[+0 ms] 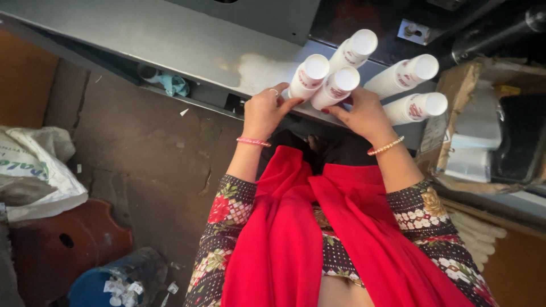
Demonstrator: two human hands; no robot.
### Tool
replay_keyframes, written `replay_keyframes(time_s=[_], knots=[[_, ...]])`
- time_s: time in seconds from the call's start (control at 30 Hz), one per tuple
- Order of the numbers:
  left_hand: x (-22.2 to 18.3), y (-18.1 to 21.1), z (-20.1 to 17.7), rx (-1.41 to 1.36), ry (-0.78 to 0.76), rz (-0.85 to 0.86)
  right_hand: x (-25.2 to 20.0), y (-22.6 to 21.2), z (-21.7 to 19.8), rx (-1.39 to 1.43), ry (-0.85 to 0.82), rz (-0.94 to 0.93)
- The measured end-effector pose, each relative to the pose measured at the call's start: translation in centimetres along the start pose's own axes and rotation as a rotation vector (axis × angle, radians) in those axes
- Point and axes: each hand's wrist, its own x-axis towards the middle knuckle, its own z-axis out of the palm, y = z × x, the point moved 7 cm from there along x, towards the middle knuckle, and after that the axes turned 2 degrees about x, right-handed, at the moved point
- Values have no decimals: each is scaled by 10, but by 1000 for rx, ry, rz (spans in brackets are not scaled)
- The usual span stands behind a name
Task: The recorder is seen counting, stacking, and placing paper cups into plastic bags for packaging in a manufacturing environment.
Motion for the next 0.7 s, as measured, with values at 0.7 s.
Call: replay_keyframes(time_s=[0.7], knots=[[-67, 52, 1, -81, -19, 106, -76, -57, -84, -125, 403, -225]])
